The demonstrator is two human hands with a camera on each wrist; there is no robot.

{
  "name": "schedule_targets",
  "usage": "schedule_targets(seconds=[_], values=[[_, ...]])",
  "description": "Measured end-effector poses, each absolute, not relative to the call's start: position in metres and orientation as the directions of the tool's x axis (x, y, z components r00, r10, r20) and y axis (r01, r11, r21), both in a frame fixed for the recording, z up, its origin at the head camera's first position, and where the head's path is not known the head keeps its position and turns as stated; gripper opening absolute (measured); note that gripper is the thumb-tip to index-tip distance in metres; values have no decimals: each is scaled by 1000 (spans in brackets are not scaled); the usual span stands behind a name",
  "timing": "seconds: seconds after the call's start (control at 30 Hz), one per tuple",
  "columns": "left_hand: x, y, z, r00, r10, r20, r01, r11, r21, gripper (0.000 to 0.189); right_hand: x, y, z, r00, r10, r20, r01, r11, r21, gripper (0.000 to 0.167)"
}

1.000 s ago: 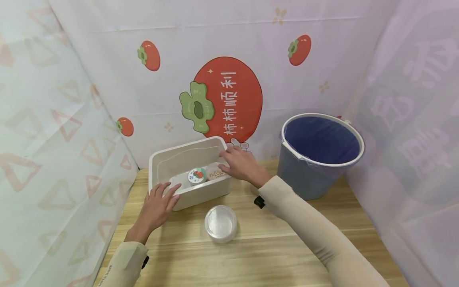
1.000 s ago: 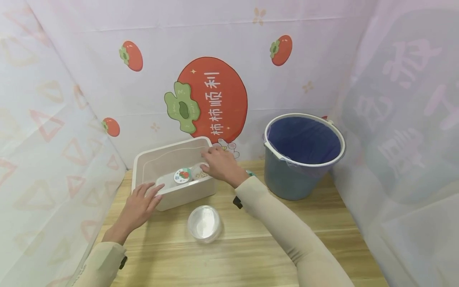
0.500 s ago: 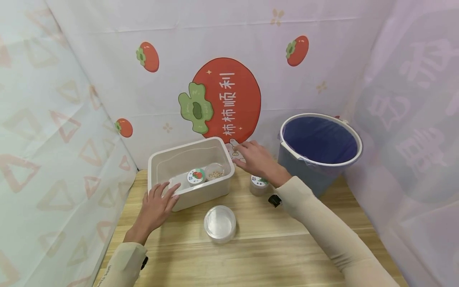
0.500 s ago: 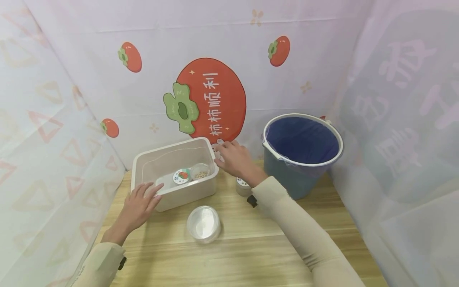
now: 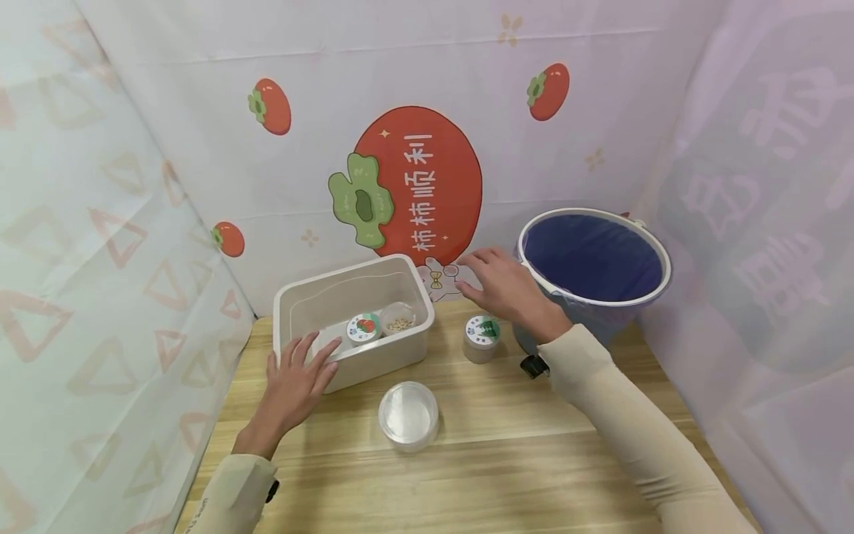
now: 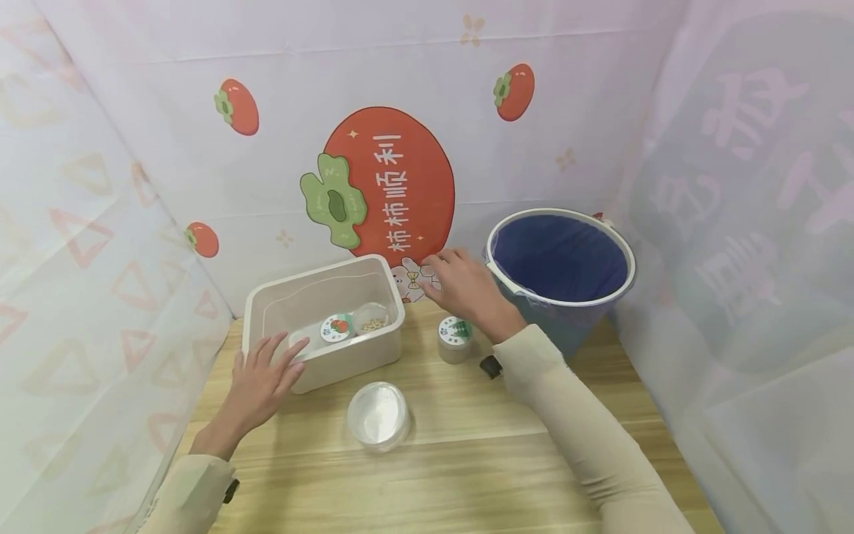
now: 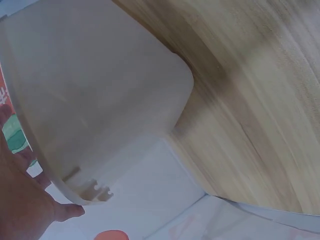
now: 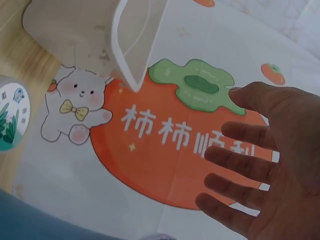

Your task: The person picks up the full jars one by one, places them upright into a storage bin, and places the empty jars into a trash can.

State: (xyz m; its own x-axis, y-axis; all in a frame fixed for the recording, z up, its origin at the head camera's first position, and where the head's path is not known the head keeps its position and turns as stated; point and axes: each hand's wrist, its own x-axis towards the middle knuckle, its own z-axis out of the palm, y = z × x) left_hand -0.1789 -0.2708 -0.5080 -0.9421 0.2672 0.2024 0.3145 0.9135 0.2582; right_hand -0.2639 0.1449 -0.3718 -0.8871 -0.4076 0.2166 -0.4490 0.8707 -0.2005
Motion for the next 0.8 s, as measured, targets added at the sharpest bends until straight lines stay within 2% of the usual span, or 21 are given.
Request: schedule_targets(seconds=[0.47, 0.8], values=[[-169, -251, -498, -910, 335, 245, 390, 893, 226, 46, -257, 194, -373, -894, -365, 260, -410, 900, -147, 53], [-163, -236, -496, -903, 363, 230, 413, 881, 230, 46, -248, 227, -375, -882, -356, 308, -422, 888, -181, 55]])
